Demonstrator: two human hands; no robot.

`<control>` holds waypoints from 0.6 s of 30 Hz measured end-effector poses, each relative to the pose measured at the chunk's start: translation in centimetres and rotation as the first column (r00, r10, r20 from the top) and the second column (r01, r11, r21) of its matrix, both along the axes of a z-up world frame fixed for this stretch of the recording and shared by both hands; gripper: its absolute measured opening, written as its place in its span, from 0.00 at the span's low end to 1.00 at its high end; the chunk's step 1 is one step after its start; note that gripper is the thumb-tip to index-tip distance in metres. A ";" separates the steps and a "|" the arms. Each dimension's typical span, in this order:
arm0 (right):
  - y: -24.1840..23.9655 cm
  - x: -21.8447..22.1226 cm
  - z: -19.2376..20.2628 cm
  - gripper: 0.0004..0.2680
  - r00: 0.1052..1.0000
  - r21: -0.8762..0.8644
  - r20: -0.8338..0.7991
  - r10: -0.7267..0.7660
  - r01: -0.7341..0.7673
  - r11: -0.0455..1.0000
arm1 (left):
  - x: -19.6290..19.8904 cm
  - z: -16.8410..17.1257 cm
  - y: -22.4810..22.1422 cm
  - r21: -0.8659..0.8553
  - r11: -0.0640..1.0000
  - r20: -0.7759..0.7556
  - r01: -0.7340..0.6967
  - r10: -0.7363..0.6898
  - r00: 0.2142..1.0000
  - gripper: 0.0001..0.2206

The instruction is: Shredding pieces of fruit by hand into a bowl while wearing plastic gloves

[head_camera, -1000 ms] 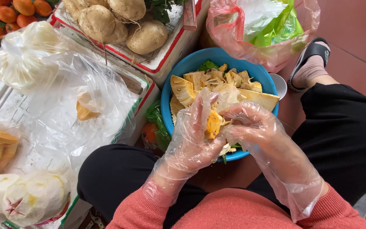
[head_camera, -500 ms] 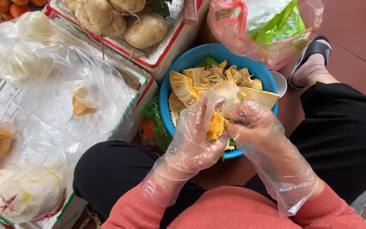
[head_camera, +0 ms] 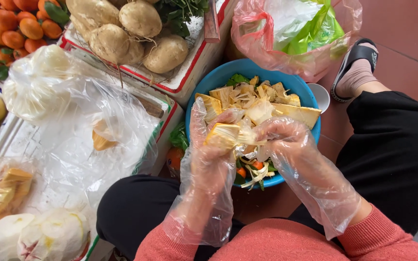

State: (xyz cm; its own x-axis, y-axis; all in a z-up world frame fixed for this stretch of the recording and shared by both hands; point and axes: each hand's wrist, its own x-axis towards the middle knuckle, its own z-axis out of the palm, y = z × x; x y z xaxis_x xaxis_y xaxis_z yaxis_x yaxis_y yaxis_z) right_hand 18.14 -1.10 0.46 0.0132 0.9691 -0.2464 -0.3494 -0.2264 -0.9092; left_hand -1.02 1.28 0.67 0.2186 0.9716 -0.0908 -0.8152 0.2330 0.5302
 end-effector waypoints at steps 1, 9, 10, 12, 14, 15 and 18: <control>0.1 0.1 -0.7 0.09 0.999 -0.012 -0.033 0.023 -0.024 1.000 | -0.1 -0.2 0.1 -0.109 0.993 0.172 0.049 -0.030 0.985 0.47; 0.9 1.3 0.7 0.07 0.995 -0.164 0.065 0.071 -0.059 0.985 | -0.1 -0.1 0.6 -0.269 0.959 0.282 0.089 -0.010 0.959 0.44; 1.3 2.6 -0.1 0.06 0.991 -0.123 0.132 -0.036 0.053 0.991 | 0.2 -0.2 0.5 -0.114 0.994 0.101 0.005 0.007 0.995 0.47; 1.5 2.8 1.4 0.06 0.971 -0.076 0.192 -0.141 0.158 0.985 | 0.4 2.0 0.1 0.056 0.997 -0.079 -0.055 0.059 0.995 0.50; 1.2 0.9 6.0 0.03 0.930 -0.045 0.254 -0.265 0.285 0.957 | 0.5 6.8 -0.5 0.037 0.999 -0.701 0.023 0.009 0.713 0.40; 0.6 0.3 4.8 0.03 0.928 -0.049 0.261 -0.267 0.289 0.956 | 0.4 4.6 -0.6 0.031 0.999 -0.697 0.027 0.003 0.717 0.40; -0.4 -1.0 2.3 0.10 0.906 -0.050 0.383 -0.182 0.218 0.975 | 0.3 0.1 -0.7 0.243 0.964 -0.595 0.109 0.059 0.802 0.54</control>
State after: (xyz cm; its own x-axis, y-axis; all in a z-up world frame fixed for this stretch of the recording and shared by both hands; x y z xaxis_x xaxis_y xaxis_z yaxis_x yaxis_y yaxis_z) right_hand 17.19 -1.53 2.72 0.3125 0.9105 -0.2709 -0.0345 -0.2741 -0.9611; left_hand -0.70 0.60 0.78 0.2283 0.9729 0.0369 -0.3167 0.0383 0.9478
